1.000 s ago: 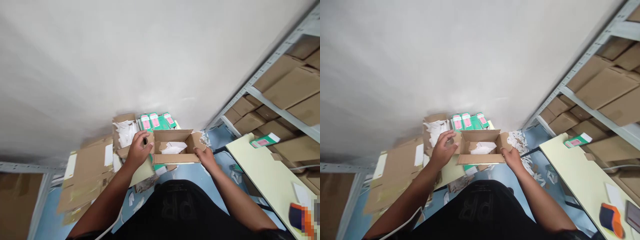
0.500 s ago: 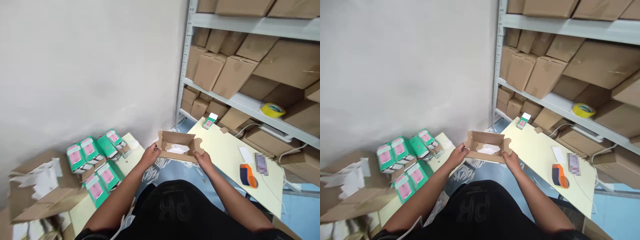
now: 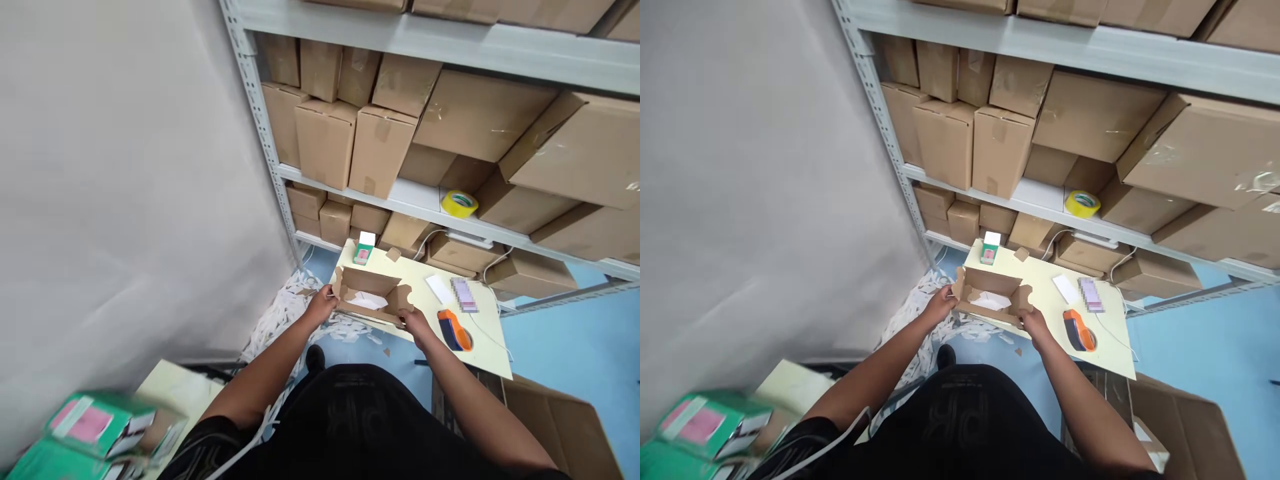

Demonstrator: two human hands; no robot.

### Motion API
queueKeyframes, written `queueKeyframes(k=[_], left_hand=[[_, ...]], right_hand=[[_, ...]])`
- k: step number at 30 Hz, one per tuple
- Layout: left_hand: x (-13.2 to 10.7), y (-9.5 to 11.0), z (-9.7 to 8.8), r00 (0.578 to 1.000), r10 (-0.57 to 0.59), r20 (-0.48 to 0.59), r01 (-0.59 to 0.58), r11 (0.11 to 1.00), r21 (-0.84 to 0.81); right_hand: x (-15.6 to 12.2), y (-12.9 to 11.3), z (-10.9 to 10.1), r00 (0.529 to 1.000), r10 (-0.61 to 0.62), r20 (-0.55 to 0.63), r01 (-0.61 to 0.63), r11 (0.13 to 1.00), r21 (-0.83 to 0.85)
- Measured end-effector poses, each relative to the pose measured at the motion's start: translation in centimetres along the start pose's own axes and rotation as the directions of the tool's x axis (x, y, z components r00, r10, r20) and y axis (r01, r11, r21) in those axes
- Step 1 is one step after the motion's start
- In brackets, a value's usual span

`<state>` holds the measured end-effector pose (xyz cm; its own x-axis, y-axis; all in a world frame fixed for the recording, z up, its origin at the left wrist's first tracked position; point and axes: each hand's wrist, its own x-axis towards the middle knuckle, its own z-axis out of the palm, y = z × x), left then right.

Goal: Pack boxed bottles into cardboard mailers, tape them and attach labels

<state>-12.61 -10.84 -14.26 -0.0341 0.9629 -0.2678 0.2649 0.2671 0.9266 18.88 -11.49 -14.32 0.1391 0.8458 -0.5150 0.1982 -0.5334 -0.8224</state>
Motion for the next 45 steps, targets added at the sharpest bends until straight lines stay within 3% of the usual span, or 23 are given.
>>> queueKeyframes(k=[4,9,11,13,16,18,20,23,25,27,30,34,37,39,41,43,45], left_hand=[[6.0,-0.6,0.7,0.986,-0.001,0.169,0.018,0.995,-0.098],[10.3,-0.1,0.1,0.928,-0.043,0.371,0.057,0.998,-0.026],[11.7,1.1,-0.8,0.934,-0.104,0.341,0.066,0.991,0.12],[13.1,3.0,-1.8,0.968,-0.121,0.22,0.056,0.959,0.278],[15.5,7.1,-2.3,0.997,0.035,0.062,-0.058,0.906,0.419],[17.2,10.1,-1.2,0.991,0.131,0.024,-0.124,0.844,0.522],[19.3,12.8,0.9,0.982,0.189,0.024,-0.158,0.735,0.66],[22.8,15.4,5.3,0.995,0.066,0.074,-0.098,0.565,0.819],[25.0,15.9,7.9,0.995,-0.074,0.065,-0.02,0.491,0.871],[26.7,15.8,9.5,0.992,-0.125,0.028,0.034,0.466,0.884],[28.2,15.4,9.5,0.996,-0.083,-0.029,0.067,0.503,0.862],[28.2,16.1,5.7,0.994,-0.024,-0.104,0.095,0.639,0.764],[26.1,17.1,1.9,0.983,0.098,-0.153,0.024,0.762,0.647],[23.3,17.2,-0.1,0.971,0.164,-0.175,-0.046,0.844,0.534],[19.9,16.4,-1.1,0.978,0.134,-0.159,-0.072,0.936,0.345],[16.3,14.9,-1.2,0.995,0.078,-0.056,-0.072,0.992,0.099],[13.3,12.9,-0.5,0.997,0.047,0.057,-0.046,0.999,-0.029]], right_hand=[[3.4,-1.0,0.6,0.99,0.047,-0.13,-0.039,0.997,0.061],[6.2,-2.0,1.0,0.975,0.131,-0.18,-0.121,0.991,0.064],[6.5,-2.2,0.6,0.975,0.153,-0.158,-0.144,0.987,0.065],[6.3,-2.2,-0.3,0.981,0.14,-0.135,-0.135,0.99,0.046],[5.5,-2.1,-2.1,0.989,0.014,-0.144,-0.018,1.0,-0.024],[4.9,-1.8,-3.2,0.98,-0.078,-0.184,0.065,0.995,-0.076],[4.5,-1.6,-4.1,0.968,-0.121,-0.218,0.103,0.99,-0.092],[3.9,-1.5,-4.7,0.966,-0.135,-0.22,0.125,0.99,-0.058],[3.4,-1.7,-4.9,0.97,-0.138,-0.202,0.138,0.99,-0.017],[3.1,-2.0,-5.1,0.974,-0.147,-0.174,0.152,0.988,0.014],[2.7,-2.2,-5.7,0.977,-0.162,-0.135,0.168,0.985,0.032],[2.8,-2.9,-5.9,0.985,-0.135,-0.109,0.137,0.991,0.007],[3.2,-4.7,-4.9,0.99,-0.113,-0.084,0.115,0.993,0.021],[3.4,-6.5,-3.6,0.988,-0.122,-0.089,0.129,0.988,0.08],[3.5,-8.3,-2.3,0.985,-0.133,-0.112,0.15,0.976,0.161],[3.3,-9.5,-1.2,0.984,-0.133,-0.119,0.155,0.967,0.2],[2.8,-10.0,-0.5,0.983,-0.128,-0.13,0.144,0.982,0.119]])
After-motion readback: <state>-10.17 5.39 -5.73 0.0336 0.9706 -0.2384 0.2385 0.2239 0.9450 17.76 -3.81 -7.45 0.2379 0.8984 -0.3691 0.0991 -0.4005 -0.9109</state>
